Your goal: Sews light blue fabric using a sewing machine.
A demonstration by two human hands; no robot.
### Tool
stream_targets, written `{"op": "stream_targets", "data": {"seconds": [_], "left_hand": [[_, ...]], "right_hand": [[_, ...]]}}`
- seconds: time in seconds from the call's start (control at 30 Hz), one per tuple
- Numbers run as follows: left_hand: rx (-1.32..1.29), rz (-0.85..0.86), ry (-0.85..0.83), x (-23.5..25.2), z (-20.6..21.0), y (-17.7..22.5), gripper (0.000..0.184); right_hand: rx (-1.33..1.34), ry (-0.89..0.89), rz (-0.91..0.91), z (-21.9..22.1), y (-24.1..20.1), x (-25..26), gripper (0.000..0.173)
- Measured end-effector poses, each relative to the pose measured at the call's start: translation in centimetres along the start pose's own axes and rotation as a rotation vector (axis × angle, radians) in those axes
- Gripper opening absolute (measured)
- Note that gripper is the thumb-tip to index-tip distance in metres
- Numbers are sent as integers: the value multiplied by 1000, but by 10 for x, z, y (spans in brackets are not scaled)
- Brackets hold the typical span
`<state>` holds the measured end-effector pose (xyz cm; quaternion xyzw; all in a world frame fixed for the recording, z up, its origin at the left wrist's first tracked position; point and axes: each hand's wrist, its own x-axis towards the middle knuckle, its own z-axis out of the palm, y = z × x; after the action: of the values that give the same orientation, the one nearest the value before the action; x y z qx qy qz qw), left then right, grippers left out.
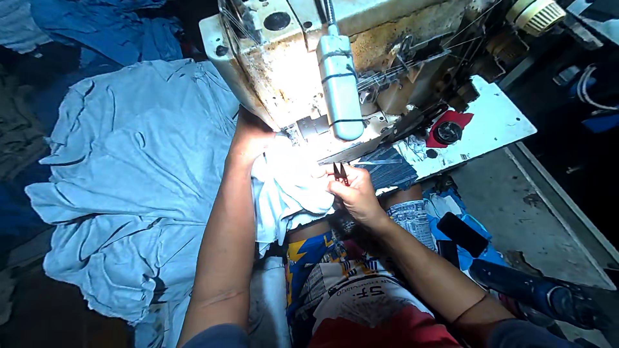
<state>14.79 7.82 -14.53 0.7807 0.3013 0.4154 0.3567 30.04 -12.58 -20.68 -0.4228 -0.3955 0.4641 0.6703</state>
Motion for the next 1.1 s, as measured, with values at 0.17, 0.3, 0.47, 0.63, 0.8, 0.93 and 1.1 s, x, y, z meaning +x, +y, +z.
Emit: {"op": "stream_targets", "data": {"seconds": [0.17, 0.3, 0.47, 0.63, 0.8, 0.93, 1.1], "left_hand": [[0, -6, -5, 1, 0, 4, 75], [18, 9, -25, 2, -2, 0, 79], [291, -23, 19, 0, -2, 6, 61], [588, 176, 154, -68, 0, 41, 31], [729, 263, -317, -146, -8, 64, 44], [770, 266, -264, -174, -40, 110, 35], [588, 350, -296, -182, -33, 140, 21]], "right_hand": [[-2, -4, -1, 2, -1, 2, 24], [-31, -11, 3, 4, 1, 1, 21], [-51, 2, -20, 5, 1, 0, 21], [-113, -27, -99, 4, -5, 3, 19], [-174, -164, -151, -3, -17, 11, 11], [-623, -126, -368, -7, -26, 21, 16], [-810, -385, -621, -10, -34, 48, 35]]}}
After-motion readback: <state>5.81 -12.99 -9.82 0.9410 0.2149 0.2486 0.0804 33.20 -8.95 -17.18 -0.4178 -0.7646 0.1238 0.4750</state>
